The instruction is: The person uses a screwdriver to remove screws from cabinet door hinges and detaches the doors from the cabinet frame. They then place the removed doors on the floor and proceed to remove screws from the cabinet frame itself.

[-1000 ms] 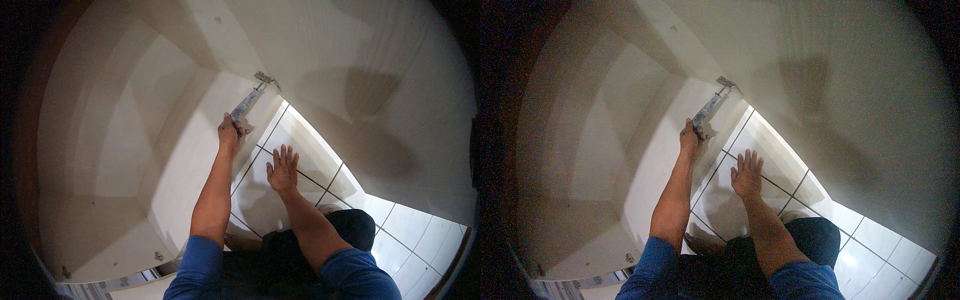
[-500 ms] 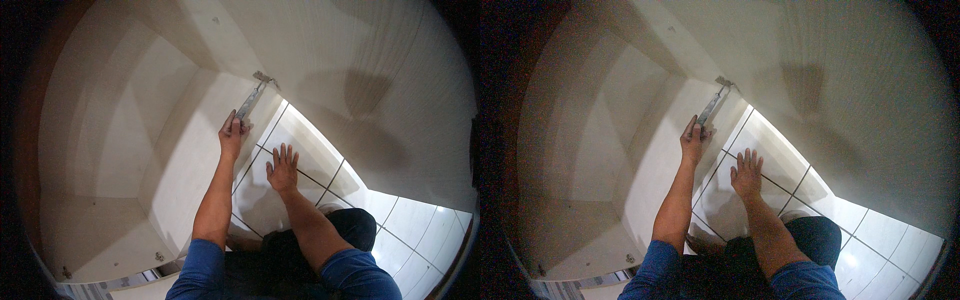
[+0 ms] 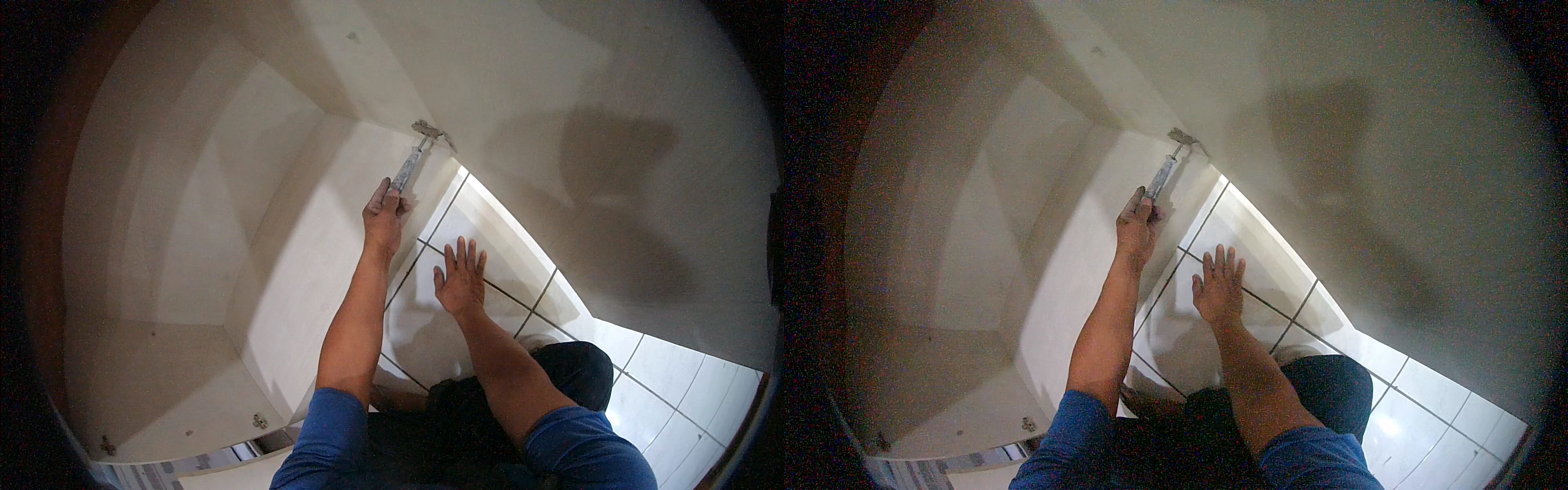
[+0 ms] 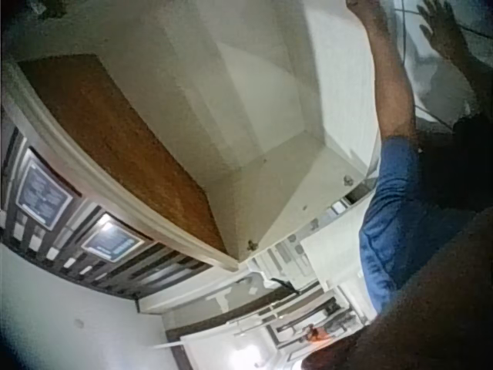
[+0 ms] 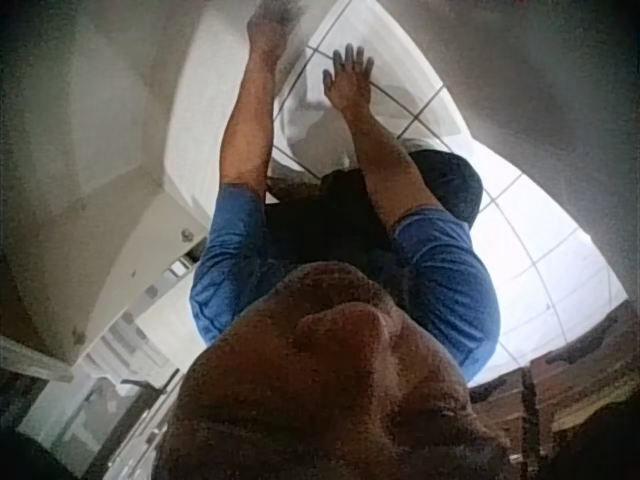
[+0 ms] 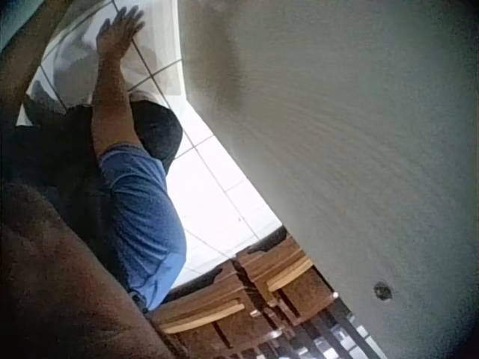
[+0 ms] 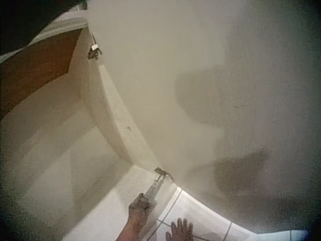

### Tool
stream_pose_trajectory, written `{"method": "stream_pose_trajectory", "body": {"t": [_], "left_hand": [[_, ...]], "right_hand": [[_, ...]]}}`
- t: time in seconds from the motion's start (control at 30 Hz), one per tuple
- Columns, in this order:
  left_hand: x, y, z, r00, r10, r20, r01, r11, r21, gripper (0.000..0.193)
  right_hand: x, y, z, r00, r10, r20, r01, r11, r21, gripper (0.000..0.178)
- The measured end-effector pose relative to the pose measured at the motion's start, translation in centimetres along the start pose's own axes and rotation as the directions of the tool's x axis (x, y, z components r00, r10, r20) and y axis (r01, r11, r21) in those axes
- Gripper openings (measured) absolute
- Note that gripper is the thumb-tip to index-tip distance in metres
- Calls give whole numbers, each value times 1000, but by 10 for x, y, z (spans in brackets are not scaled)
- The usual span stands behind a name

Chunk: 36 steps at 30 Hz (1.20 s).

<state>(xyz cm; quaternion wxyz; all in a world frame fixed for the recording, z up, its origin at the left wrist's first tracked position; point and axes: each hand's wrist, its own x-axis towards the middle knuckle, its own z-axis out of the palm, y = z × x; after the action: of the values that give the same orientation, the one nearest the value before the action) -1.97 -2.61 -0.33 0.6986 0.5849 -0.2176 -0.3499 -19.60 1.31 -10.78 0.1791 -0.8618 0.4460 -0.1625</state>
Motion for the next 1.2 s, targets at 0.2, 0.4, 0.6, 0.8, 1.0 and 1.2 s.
{"method": "stream_pose_trajectory", "body": {"t": [0.2, 0.4, 0.6, 0.8, 1.0, 1.2], "left_hand": [[10, -2, 5, 992, -120, -45, 115, 987, -108, 35], [9, 0, 7, 987, -154, -55, 144, 977, -157, 39], [12, 9, 12, 977, -203, -58, 192, 968, -160, 40], [17, 14, 1, 938, -344, 36, 345, 938, -23, 38], [16, 11, 9, 997, 66, -47, -42, 915, 402, 39], [27, 30, 15, 872, -483, 74, 488, 870, -72, 35]], "right_hand": [[3, 0, -7, 997, 15, 71, -13, 1000, -21, 56], [2, 1, -4, 1000, -1, 18, 1, 1000, -10, 55], [3, 5, 2, 1000, -8, -17, 8, 1000, 4, 55], [2, 4, 0, 1000, -15, -4, 15, 1000, 2, 55], [3, 3, -1, 998, 3, 66, -1, 1000, -18, 57], [10, 6, -17, 985, 25, 171, -25, 1000, -3, 59]]}}
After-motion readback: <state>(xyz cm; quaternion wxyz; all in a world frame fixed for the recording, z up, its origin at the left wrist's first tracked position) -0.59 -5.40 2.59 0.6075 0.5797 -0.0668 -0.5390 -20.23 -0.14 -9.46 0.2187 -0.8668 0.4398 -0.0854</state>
